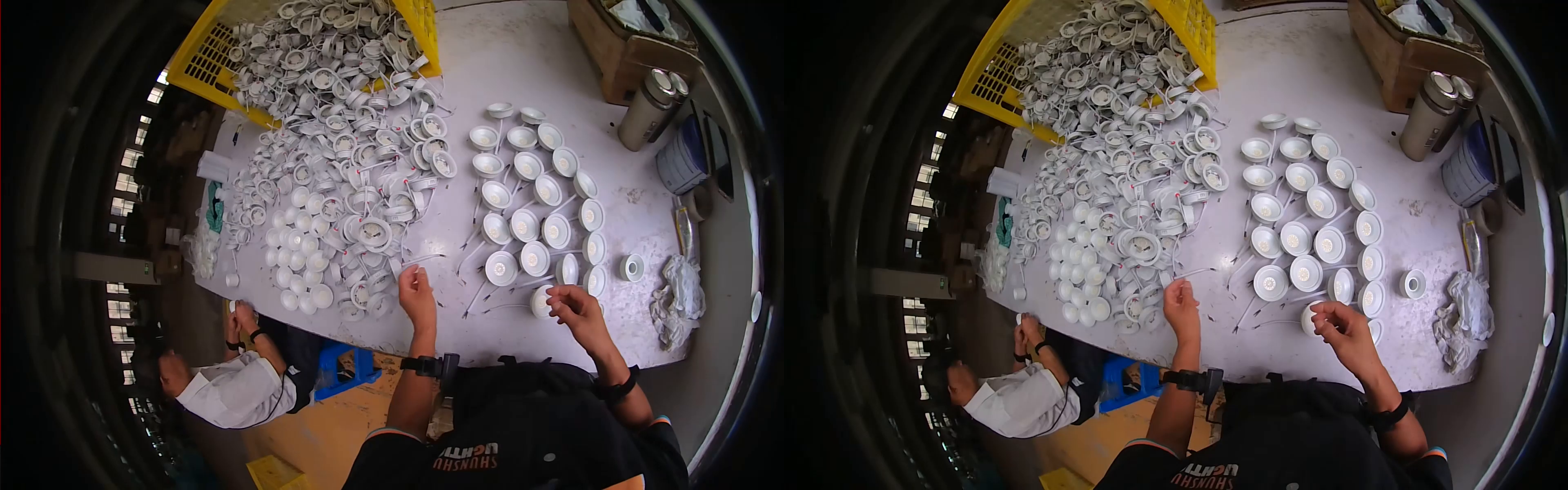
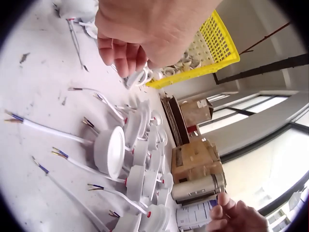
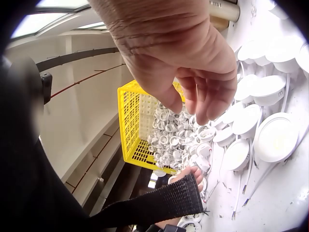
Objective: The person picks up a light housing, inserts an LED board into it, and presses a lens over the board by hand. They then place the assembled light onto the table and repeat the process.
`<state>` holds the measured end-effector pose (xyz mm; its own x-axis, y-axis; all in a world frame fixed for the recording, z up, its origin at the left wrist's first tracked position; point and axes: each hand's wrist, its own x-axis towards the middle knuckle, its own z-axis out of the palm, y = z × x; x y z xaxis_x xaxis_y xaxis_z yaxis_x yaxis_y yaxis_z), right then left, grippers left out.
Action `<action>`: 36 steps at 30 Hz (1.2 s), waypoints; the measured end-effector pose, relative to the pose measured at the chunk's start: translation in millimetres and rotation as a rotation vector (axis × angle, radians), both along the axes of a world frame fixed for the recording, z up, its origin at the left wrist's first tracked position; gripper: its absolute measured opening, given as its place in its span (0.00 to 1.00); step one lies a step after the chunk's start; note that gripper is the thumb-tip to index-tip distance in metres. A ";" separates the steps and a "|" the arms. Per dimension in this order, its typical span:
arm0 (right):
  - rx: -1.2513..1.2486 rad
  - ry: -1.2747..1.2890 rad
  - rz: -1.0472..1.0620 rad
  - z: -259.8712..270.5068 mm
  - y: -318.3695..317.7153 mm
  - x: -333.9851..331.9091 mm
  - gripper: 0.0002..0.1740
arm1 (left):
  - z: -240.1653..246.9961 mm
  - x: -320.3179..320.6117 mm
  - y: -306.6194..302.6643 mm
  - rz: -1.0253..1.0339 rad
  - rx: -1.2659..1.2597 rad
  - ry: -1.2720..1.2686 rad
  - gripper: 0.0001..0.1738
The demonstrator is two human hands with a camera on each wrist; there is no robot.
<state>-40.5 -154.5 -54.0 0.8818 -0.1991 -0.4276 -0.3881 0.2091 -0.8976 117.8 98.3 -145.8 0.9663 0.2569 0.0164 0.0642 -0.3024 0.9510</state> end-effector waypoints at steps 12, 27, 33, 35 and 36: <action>-0.003 -0.063 0.062 14.7 9.6 -12.7 0.12 | 54.4 -6.7 60.2 -0.099 0.276 0.149 0.11; 0.106 -0.584 0.098 60.5 30.1 -20.7 0.12 | 158.3 -100.4 -49.2 -0.815 -0.472 0.238 0.15; -0.695 -0.601 0.032 73.8 38.1 -31.2 0.12 | 150.8 -115.5 -59.8 -1.052 -0.055 0.076 0.21; -0.730 -0.607 0.030 76.4 36.6 -32.5 0.15 | 145.0 -119.5 -64.6 -0.995 -0.149 0.123 0.20; -0.573 -0.619 0.003 82.3 36.9 -33.1 0.16 | 144.1 -121.0 -65.7 -0.925 -0.233 0.176 0.18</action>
<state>-73.6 -117.6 28.3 0.9245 -0.2353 0.3000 0.2094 -0.3440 -0.9153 -3.2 32.6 -1.7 0.7721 -0.6272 -0.1028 0.0428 -0.1100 0.9930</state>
